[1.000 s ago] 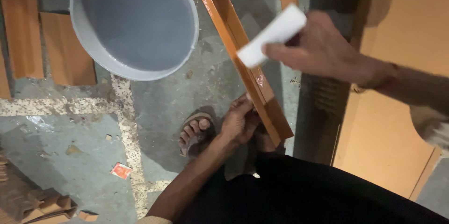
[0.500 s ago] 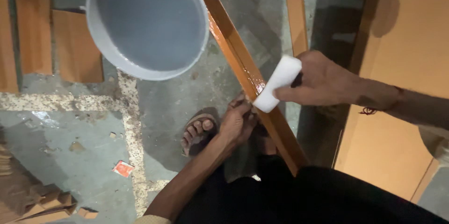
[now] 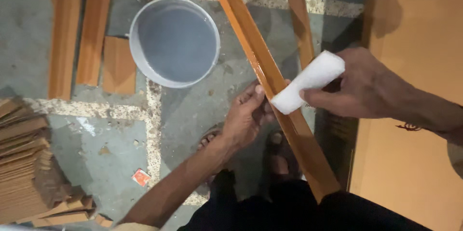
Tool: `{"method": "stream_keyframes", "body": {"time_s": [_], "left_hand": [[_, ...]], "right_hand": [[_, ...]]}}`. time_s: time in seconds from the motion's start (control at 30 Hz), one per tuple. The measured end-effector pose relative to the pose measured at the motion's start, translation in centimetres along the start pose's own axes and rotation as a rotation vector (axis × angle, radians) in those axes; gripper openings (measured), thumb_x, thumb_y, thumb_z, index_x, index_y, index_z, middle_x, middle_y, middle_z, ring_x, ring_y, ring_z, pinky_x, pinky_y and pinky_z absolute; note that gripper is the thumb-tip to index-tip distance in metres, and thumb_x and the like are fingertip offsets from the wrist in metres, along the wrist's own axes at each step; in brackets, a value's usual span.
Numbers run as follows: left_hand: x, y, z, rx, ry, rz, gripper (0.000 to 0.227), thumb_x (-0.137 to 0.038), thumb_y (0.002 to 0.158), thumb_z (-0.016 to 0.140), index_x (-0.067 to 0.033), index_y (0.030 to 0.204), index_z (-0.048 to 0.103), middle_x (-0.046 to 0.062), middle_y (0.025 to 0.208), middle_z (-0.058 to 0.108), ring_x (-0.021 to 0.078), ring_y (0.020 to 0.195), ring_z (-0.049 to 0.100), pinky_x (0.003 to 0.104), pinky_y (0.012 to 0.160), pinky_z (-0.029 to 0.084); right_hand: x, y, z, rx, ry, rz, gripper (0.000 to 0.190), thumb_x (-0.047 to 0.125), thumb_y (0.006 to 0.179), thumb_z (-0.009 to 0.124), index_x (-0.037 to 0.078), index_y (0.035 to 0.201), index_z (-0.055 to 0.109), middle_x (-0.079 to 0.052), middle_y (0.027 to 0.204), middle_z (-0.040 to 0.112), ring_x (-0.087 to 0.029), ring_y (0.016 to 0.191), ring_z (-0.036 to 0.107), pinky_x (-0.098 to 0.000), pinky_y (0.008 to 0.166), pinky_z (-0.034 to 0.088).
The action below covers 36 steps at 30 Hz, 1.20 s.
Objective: The person wipes a long, thin wooden strip with a white cloth, repeatedly dipping the cloth into a bucket of water to clean the surface. The person holds the wood with one hand and scrubs it with the other, occasionally turning the strip to clean different sides.
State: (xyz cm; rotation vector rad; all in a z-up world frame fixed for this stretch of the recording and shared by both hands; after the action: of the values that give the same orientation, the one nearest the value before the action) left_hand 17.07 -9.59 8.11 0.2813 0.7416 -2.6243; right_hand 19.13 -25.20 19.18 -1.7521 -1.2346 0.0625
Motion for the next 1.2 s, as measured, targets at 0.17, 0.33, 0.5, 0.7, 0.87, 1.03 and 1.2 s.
{"method": "stream_keyframes", "body": {"time_s": [0.17,0.33,0.5,0.7,0.87,1.03,1.2], "left_hand": [[-5.5,-0.7,3.9,-0.053,0.172,0.045,0.039,-0.027,0.11,0.056,-0.0026,0.14,0.06,0.01,0.125,0.073,0.0143,0.092,0.067,0.027,0.069,0.053],[-13.4,-2.5,9.2,-0.131,0.646,0.084,0.041,-0.035,0.104,0.049,-0.0051,0.13,0.06,0.009,0.11,0.076,0.0197,0.096,0.077,0.035,0.081,0.067],[-18.2,-2.4,11.5,-0.044,0.675,0.215,0.037,-0.035,0.108,0.049,-0.0032,0.123,0.06,0.011,0.111,0.074,0.0239,0.096,0.077,0.045,0.084,0.071],[-16.2,2.7,6.0,-0.124,0.429,0.325,0.039,-0.042,0.105,0.053,-0.006,0.116,0.061,0.008,0.099,0.071,0.0184,0.083,0.074,0.038,0.072,0.066],[-7.8,6.9,-0.5,-0.301,0.11,0.267,0.053,-0.058,0.108,0.046,-0.0087,0.112,0.068,0.004,0.085,0.068,0.0096,0.059,0.053,0.025,0.045,0.035],[-0.8,5.7,-0.9,-0.161,-0.322,0.194,0.062,-0.054,0.107,0.04,-0.0048,0.141,0.056,0.011,0.125,0.067,0.0215,0.106,0.067,0.036,0.094,0.056],[2.1,4.7,-2.6,-0.25,-0.371,0.176,0.062,-0.05,0.11,0.038,-0.0037,0.149,0.051,0.01,0.136,0.064,0.0236,0.116,0.063,0.04,0.107,0.051]], "right_hand": [[3.7,-3.2,-4.3,-0.162,-0.092,-0.301,0.04,0.033,0.08,0.078,0.006,0.109,0.077,-0.015,0.087,0.08,-0.025,0.063,0.075,-0.0386,0.054,0.061],[6.4,-4.9,-8.4,-0.284,-0.057,-0.422,0.043,0.029,0.084,0.079,0.003,0.117,0.074,-0.018,0.101,0.077,-0.026,0.08,0.077,-0.0403,0.066,0.063],[9.4,-3.4,-10.6,-0.27,-0.221,-0.368,0.038,0.029,0.093,0.073,0.005,0.122,0.067,-0.017,0.095,0.074,-0.026,0.088,0.077,-0.0369,0.073,0.065],[10.5,-0.2,-11.2,-0.326,-0.302,-0.516,0.033,0.029,0.097,0.073,0.004,0.118,0.07,-0.015,0.089,0.074,-0.024,0.075,0.075,-0.0367,0.064,0.063],[9.3,3.1,-9.6,-0.387,-0.105,-0.6,0.038,0.03,0.091,0.079,0.0,0.112,0.069,-0.013,0.086,0.071,-0.021,0.075,0.072,-0.0331,0.061,0.062],[12.9,4.9,-8.5,-0.492,-0.329,-0.595,0.036,0.029,0.096,0.083,-0.003,0.11,0.076,-0.016,0.086,0.076,-0.021,0.073,0.075,-0.0341,0.063,0.061],[17.1,9.2,-3.6,-0.305,-0.271,-0.672,0.038,0.026,0.088,0.081,-0.002,0.114,0.075,-0.016,0.084,0.076,-0.019,0.063,0.073,-0.0308,0.047,0.059]]}}
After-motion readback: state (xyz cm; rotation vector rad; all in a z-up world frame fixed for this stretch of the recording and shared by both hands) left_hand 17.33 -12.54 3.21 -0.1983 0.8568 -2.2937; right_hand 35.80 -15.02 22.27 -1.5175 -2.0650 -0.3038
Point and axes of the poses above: each hand's wrist, its own y-axis towards the middle knuckle, its own z-axis out of the palm, x = y × z, the point moved 10 cm from there along y, towards the middle knuckle
